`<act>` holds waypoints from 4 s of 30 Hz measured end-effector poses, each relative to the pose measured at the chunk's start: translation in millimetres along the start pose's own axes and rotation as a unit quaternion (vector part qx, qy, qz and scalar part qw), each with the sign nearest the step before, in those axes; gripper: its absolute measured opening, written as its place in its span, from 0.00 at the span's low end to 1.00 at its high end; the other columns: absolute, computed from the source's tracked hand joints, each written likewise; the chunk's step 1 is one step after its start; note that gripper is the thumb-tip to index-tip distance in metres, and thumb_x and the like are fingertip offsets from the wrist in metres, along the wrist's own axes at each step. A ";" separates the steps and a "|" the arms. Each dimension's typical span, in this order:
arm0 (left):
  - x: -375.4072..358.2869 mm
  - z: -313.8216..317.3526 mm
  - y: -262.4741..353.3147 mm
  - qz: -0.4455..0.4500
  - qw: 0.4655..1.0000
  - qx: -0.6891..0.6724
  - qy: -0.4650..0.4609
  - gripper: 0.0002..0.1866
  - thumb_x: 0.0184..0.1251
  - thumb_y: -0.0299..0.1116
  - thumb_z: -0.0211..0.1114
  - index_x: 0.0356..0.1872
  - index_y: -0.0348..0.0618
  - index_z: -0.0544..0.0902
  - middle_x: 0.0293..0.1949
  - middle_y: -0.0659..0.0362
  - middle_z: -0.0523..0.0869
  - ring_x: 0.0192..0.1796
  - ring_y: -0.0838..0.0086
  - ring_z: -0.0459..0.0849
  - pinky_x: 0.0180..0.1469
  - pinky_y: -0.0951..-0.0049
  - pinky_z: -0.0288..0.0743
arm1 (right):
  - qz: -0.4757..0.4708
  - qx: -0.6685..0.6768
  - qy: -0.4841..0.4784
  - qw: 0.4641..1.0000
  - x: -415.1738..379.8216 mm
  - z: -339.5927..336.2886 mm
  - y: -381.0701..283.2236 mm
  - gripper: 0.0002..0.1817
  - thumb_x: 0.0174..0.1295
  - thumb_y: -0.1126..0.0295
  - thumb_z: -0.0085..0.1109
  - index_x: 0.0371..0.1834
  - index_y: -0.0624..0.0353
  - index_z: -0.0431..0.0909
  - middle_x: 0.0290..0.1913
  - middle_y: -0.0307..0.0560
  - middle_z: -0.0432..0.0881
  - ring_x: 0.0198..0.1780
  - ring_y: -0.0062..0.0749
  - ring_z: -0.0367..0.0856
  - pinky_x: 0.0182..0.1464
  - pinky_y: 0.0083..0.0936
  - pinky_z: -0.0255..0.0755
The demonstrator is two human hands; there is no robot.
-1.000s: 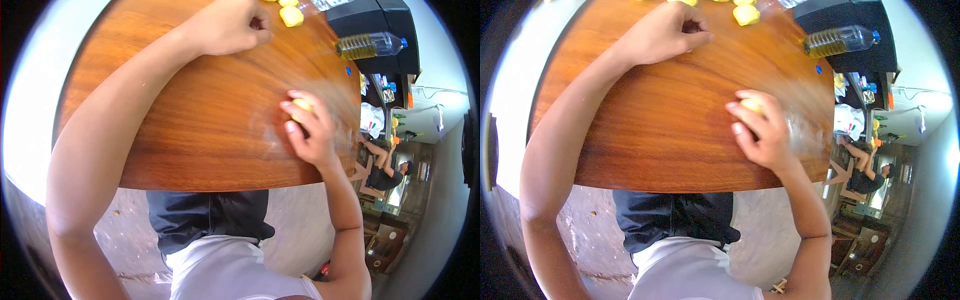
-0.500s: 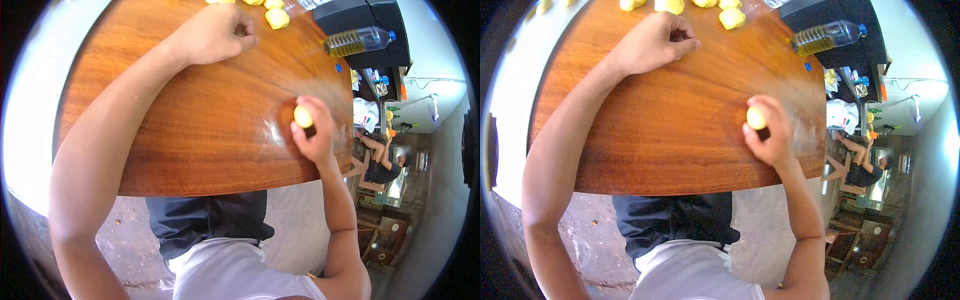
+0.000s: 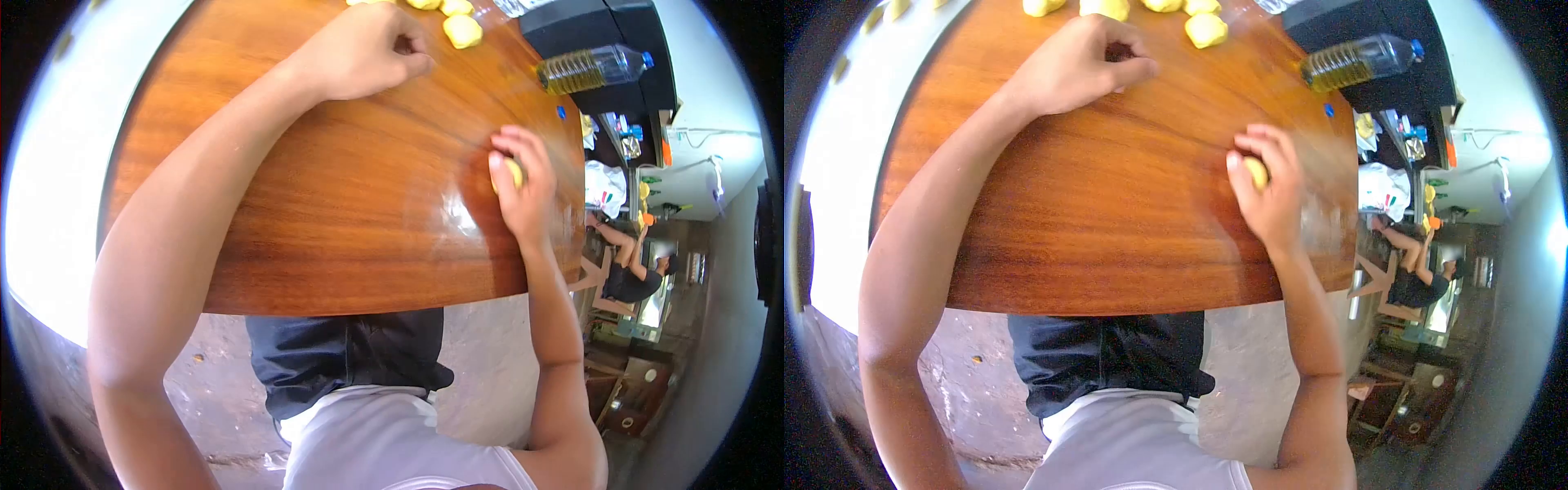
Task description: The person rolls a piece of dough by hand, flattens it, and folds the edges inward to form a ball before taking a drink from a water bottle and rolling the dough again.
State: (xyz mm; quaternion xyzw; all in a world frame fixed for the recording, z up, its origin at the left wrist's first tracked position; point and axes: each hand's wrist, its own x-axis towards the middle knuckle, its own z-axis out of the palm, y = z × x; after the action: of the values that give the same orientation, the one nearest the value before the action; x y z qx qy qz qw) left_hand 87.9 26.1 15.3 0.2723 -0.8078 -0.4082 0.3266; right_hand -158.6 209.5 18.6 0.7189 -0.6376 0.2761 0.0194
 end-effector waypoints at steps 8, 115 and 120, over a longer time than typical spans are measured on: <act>-9.1 -2.7 -3.4 -0.004 1.000 -0.002 0.011 0.13 0.72 0.36 0.68 0.35 0.34 0.87 0.23 0.61 0.84 0.27 0.80 0.80 0.33 0.72 0.75 | -0.002 0.240 0.038 0.970 21.1 21.0 3.2 0.15 0.66 0.75 0.66 0.55 0.62 0.83 0.64 0.55 0.80 0.66 0.45 0.80 0.69 0.37 0.74; -12.1 1.1 3.6 0.013 0.998 0.051 -0.025 0.13 0.72 0.35 0.68 0.35 0.32 0.86 0.22 0.60 0.83 0.26 0.79 0.80 0.33 0.72 0.74 | 0.220 0.037 0.198 0.954 -45.1 -23.0 58.0 0.17 0.61 0.71 0.72 0.53 0.58 0.83 0.73 0.62 0.71 0.73 0.49 0.71 0.65 0.39 0.73; -14.5 3.5 8.9 -0.019 0.999 0.028 -0.021 0.13 0.72 0.36 0.68 0.35 0.32 0.86 0.22 0.60 0.82 0.26 0.79 0.79 0.32 0.72 0.73 | -0.028 0.045 0.056 0.997 -7.1 -35.4 -22.6 0.19 0.62 0.72 0.71 0.57 0.58 0.83 0.61 0.52 0.79 0.60 0.42 0.80 0.61 0.38 0.77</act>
State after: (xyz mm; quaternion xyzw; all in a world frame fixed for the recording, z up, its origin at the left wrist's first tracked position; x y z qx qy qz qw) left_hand 93.0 42.7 16.8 0.2882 -0.8203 -0.3974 0.2936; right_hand -151.1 233.5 52.9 0.7199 -0.6024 0.3434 0.0301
